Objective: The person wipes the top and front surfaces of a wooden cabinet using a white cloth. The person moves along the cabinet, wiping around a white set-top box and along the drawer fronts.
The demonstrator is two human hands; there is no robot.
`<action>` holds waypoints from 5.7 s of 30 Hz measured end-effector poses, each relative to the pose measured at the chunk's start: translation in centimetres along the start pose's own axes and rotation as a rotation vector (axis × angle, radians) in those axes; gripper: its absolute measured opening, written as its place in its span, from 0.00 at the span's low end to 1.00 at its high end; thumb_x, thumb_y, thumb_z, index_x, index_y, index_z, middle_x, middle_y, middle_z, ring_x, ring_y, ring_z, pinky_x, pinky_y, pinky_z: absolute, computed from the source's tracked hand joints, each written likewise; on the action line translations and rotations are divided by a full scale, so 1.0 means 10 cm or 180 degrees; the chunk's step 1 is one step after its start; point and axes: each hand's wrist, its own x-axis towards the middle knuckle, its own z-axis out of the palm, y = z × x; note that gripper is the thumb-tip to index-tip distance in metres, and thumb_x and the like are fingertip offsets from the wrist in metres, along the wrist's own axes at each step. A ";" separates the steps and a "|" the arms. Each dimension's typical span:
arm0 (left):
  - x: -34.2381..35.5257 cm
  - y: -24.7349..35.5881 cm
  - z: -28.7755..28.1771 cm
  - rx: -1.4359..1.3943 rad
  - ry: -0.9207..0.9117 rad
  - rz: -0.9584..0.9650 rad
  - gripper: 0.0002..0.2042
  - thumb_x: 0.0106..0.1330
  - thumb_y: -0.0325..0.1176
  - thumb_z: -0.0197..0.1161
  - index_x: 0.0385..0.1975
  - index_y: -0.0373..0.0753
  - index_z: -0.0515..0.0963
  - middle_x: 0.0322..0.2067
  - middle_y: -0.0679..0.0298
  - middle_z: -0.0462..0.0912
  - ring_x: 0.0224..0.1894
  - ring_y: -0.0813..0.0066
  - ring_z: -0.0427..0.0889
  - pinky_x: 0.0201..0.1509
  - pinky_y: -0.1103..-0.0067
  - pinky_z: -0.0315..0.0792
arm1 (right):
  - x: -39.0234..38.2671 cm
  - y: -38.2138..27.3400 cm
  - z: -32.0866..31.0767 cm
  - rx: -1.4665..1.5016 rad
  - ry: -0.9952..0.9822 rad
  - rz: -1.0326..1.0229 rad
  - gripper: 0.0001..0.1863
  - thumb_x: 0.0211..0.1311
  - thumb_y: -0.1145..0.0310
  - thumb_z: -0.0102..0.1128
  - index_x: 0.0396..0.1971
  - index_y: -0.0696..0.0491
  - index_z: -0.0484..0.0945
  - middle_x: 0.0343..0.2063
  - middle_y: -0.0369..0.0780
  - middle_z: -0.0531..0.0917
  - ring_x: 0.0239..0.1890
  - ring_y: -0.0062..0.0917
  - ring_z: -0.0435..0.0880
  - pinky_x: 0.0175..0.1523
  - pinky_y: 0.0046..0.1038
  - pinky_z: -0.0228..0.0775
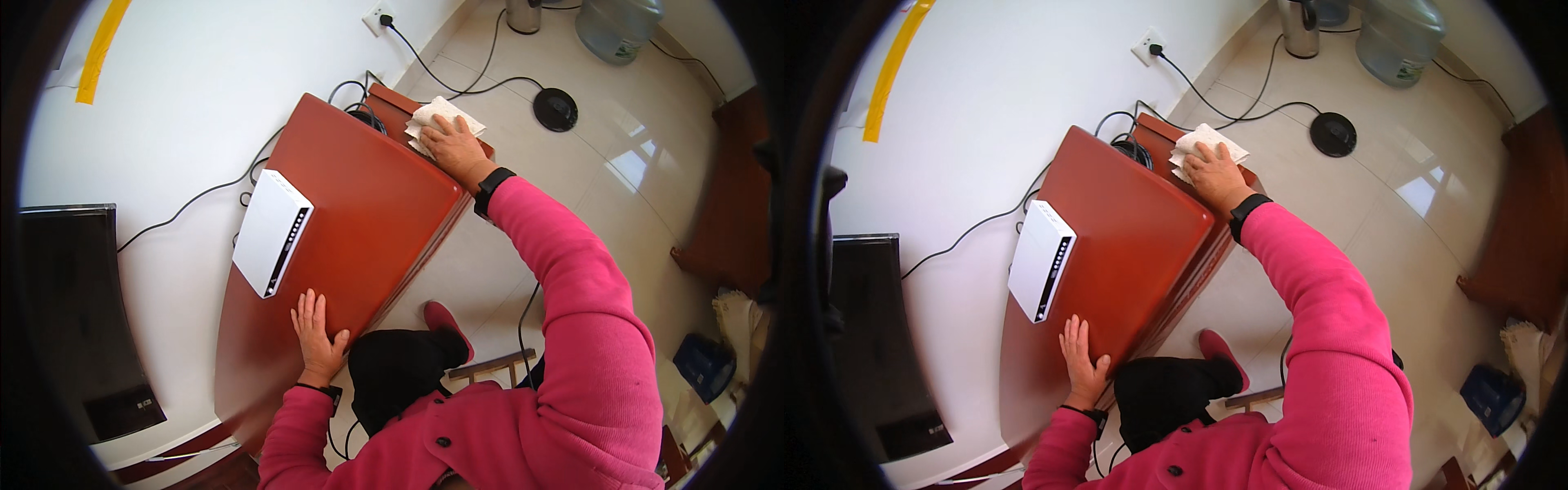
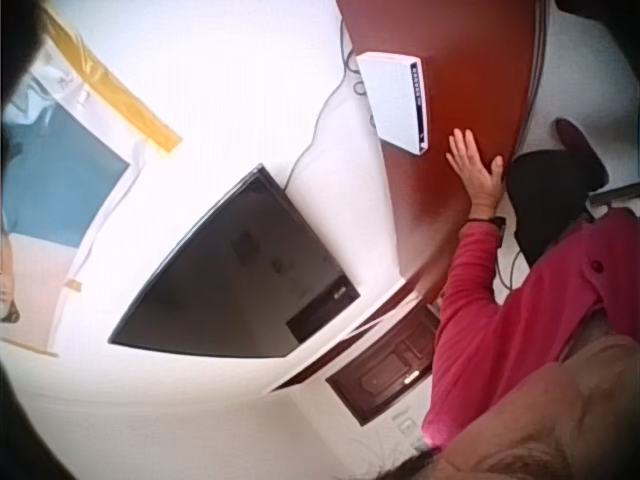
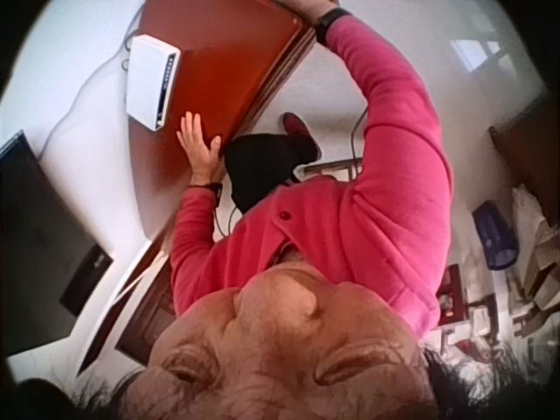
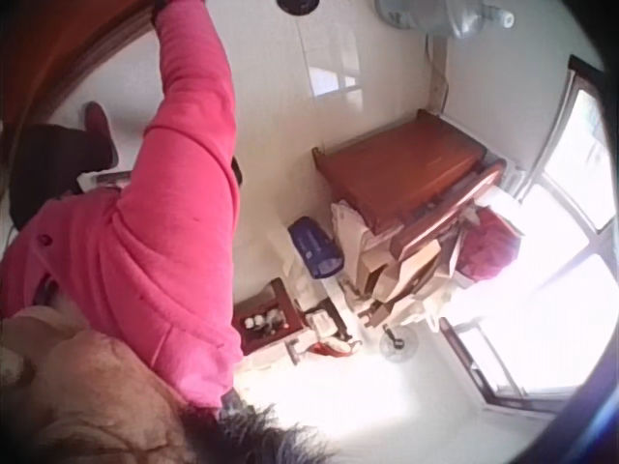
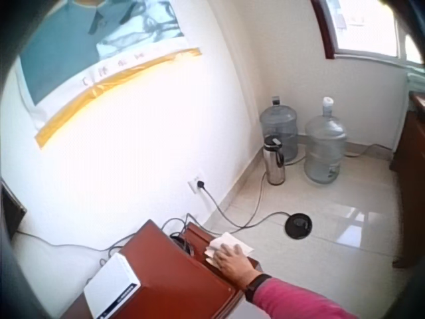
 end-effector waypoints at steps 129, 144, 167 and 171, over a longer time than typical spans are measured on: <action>-0.05 0.05 0.07 0.0278 0.0190 -0.0036 0.38 0.67 0.52 0.57 0.74 0.44 0.55 0.75 0.57 0.50 0.77 0.53 0.49 0.75 0.47 0.42 | -0.02 -0.76 -1.26 0.1507 -0.0407 0.0858 0.15 0.64 0.75 0.53 0.49 0.63 0.72 0.48 0.54 0.82 0.49 0.50 0.83 0.52 0.44 0.77; -0.05 0.01 -0.01 -0.0048 0.0201 -0.0036 0.37 0.66 0.54 0.60 0.72 0.43 0.60 0.74 0.56 0.55 0.76 0.54 0.51 0.74 0.46 0.42 | 1.41 -1.46 -0.81 0.0813 0.0265 0.0976 0.23 0.68 0.60 0.53 0.60 0.52 0.69 0.59 0.46 0.74 0.64 0.41 0.71 0.65 0.45 0.62; -0.09 0.02 0.00 -0.0052 0.0383 0.0034 0.37 0.66 0.50 0.60 0.72 0.42 0.58 0.74 0.56 0.54 0.76 0.55 0.49 0.76 0.49 0.40 | 0.56 -1.20 -1.04 0.0715 0.0355 0.0576 0.19 0.72 0.56 0.51 0.58 0.44 0.67 0.56 0.40 0.73 0.58 0.42 0.76 0.53 0.46 0.74; -0.08 -0.02 0.06 0.0056 0.0406 -0.0033 0.36 0.66 0.54 0.59 0.72 0.45 0.59 0.74 0.60 0.54 0.76 0.57 0.50 0.76 0.48 0.43 | -0.02 -1.11 -1.19 0.0864 0.0240 0.0650 0.19 0.72 0.57 0.51 0.58 0.45 0.66 0.58 0.40 0.72 0.58 0.43 0.75 0.54 0.47 0.73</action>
